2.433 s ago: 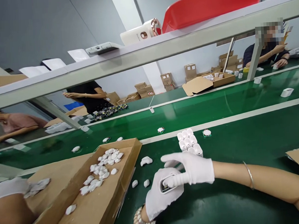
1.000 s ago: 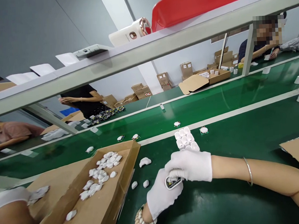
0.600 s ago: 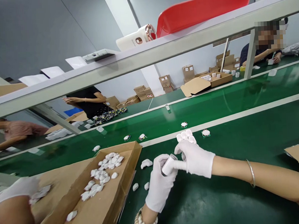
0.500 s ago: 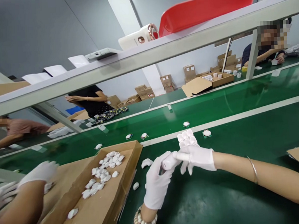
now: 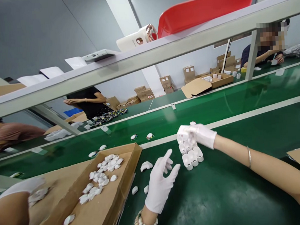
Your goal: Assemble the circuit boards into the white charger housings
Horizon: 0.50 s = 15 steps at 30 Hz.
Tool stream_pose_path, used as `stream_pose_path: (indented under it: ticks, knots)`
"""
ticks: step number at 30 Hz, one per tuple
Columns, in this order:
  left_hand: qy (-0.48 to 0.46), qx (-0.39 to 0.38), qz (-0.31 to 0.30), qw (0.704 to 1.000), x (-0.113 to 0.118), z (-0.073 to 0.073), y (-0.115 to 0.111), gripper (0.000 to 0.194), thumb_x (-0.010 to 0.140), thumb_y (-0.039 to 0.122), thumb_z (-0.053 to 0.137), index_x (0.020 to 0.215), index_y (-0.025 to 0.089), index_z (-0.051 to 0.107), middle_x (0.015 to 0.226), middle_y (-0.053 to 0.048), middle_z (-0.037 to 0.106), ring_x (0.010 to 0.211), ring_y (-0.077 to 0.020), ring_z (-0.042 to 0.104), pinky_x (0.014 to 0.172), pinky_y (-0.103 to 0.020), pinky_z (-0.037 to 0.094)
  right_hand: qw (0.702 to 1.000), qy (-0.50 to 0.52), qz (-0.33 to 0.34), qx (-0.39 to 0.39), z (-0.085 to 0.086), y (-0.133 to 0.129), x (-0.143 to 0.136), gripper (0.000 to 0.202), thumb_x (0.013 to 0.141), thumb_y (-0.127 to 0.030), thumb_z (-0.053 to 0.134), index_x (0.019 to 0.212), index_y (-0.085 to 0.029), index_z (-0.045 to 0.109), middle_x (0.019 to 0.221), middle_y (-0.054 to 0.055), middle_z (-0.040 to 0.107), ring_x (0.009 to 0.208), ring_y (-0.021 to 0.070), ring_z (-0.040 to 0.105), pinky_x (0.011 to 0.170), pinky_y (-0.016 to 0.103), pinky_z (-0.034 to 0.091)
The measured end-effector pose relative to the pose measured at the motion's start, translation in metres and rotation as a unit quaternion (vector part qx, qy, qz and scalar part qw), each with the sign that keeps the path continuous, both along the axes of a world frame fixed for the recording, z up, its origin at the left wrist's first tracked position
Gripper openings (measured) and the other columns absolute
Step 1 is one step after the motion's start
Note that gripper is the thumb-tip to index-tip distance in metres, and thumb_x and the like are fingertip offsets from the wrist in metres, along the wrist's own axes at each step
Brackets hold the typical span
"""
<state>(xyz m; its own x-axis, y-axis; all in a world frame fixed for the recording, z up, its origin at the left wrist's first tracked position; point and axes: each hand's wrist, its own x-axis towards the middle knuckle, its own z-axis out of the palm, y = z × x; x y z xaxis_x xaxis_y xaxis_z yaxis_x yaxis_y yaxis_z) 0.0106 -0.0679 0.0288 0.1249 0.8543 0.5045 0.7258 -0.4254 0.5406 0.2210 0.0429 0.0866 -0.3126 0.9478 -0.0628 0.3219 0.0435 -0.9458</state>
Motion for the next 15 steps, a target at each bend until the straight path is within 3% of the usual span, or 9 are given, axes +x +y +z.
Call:
stream_pose_path:
  ticks: [2, 4, 7, 11, 15]
  knots:
    - [0.047, -0.086, -0.004, 0.995, 0.004, 0.0, 0.002, 0.049, 0.091, 0.03, 0.058, 0.139, 0.028, 0.05, 0.094, -0.003, 0.06, 0.08, -0.0182, 0.058, 0.071, -0.03, 0.049, 0.993, -0.058, -0.078, 0.067, -0.003, 0.031, 0.02, 0.04, 0.094, -0.041, 0.048, 0.12, -0.013, 0.057, 0.097, 0.012, 0.065, 0.079, 0.0196, 0.059, 0.071, 0.031, 0.048]
    - [0.099, -0.142, -0.018, 0.985, 0.008, 0.0, 0.003, 0.044, 0.09, 0.032, 0.058, 0.134, 0.031, 0.056, 0.098, -0.004, 0.062, 0.086, -0.0218, 0.059, 0.074, -0.032, 0.047, 0.972, -0.148, -0.146, 0.112, -0.01, 0.059, 0.038, 0.036, 0.093, -0.034, 0.052, 0.12, -0.011, 0.058, 0.105, 0.015, 0.063, 0.093, 0.0238, 0.058, 0.081, 0.034, 0.046]
    - [0.138, -0.168, -0.039, 0.975, 0.015, -0.002, 0.005, 0.032, 0.088, 0.03, 0.058, 0.119, 0.029, 0.065, 0.099, -0.005, 0.065, 0.088, -0.0245, 0.059, 0.074, -0.033, 0.044, 0.933, -0.268, -0.204, 0.126, -0.027, 0.087, 0.056, 0.031, 0.097, -0.035, 0.051, 0.116, -0.011, 0.058, 0.11, 0.013, 0.06, 0.097, 0.0229, 0.058, 0.087, 0.04, 0.045]
    - [0.152, -0.175, -0.043, 0.972, 0.02, -0.008, 0.007, 0.017, 0.089, 0.027, 0.055, 0.1, 0.023, 0.068, 0.101, -0.007, 0.065, 0.088, -0.0249, 0.058, 0.075, -0.033, 0.042, 0.893, -0.367, -0.216, 0.147, -0.047, 0.1, 0.063, 0.033, 0.097, -0.037, 0.054, 0.119, -0.012, 0.057, 0.119, 0.012, 0.057, 0.106, 0.0244, 0.056, 0.094, 0.044, 0.045]
    - [0.184, -0.175, -0.031, 0.967, 0.021, -0.011, 0.007, 0.022, 0.095, 0.03, 0.047, 0.094, 0.021, 0.067, 0.095, -0.008, 0.065, 0.082, -0.0241, 0.057, 0.069, -0.033, 0.042, 0.875, -0.413, -0.168, 0.189, -0.053, 0.103, 0.059, 0.04, 0.096, -0.04, 0.054, 0.125, -0.013, 0.055, 0.131, 0.014, 0.051, 0.117, 0.027, 0.051, 0.1, 0.045, 0.04]
